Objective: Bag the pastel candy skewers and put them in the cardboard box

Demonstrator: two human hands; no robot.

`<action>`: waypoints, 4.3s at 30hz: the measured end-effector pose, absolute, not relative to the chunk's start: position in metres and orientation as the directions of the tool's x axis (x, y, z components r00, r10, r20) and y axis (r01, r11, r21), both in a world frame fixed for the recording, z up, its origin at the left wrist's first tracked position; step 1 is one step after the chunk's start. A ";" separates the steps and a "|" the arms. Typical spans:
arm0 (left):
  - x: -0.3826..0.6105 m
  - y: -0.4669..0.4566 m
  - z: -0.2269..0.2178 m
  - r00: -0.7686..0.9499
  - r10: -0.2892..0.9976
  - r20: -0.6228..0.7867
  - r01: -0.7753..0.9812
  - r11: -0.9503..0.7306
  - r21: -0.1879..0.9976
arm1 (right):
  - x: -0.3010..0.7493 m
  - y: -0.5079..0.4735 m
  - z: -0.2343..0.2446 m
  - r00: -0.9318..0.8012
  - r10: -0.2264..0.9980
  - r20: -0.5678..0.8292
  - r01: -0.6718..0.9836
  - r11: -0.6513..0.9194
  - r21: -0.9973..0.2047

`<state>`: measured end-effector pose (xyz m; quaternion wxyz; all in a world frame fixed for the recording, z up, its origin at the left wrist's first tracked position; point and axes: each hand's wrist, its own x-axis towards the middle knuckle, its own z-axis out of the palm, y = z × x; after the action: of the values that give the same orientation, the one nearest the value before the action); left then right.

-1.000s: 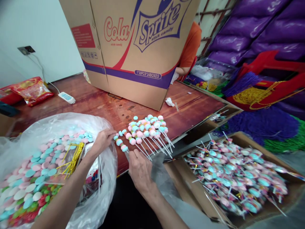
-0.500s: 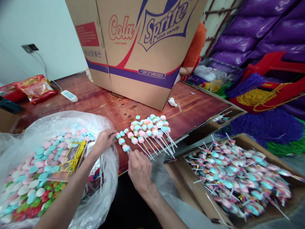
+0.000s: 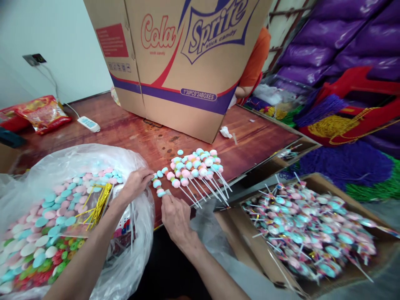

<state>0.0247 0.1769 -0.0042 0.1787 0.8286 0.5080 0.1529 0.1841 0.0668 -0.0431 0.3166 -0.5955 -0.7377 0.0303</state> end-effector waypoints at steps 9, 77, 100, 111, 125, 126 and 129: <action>0.017 0.179 -0.010 0.587 0.807 0.064 0.736 -0.564 0.373 | 0.172 0.076 -0.042 -0.075 0.927 0.367 0.874 0.239 -0.424; 0.067 0.192 -0.004 0.326 0.943 -0.061 0.909 -0.295 0.295 | 0.194 0.073 -0.039 0.071 0.892 0.447 0.912 0.124 -0.391; 0.066 0.187 0.022 0.325 0.946 0.016 0.945 -0.325 0.043 | 0.196 0.071 -0.032 0.038 0.932 0.361 0.936 0.093 -0.340; 0.115 0.270 0.022 0.256 0.967 -0.007 0.842 -0.219 0.492 | 0.250 0.069 -0.019 0.158 0.823 0.546 0.952 0.019 -0.304; 0.117 0.282 -0.006 0.259 0.963 -0.081 0.588 -0.090 0.804 | 0.244 0.090 -0.027 0.219 0.807 0.548 0.938 -0.018 -0.347; 0.111 0.277 -0.003 0.269 0.958 -0.098 0.557 -0.072 0.827 | 0.244 0.087 -0.026 0.230 0.805 0.547 0.921 0.002 -0.390; 0.092 0.260 0.006 0.341 0.918 -0.203 0.406 0.051 0.912 | 0.243 0.075 -0.023 0.246 0.813 0.528 0.853 0.077 -0.517</action>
<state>0.0917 0.2596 0.0058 0.5089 0.6413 0.5162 0.2514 0.2426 0.0749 -0.0231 0.4030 -0.6788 -0.6133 -0.0249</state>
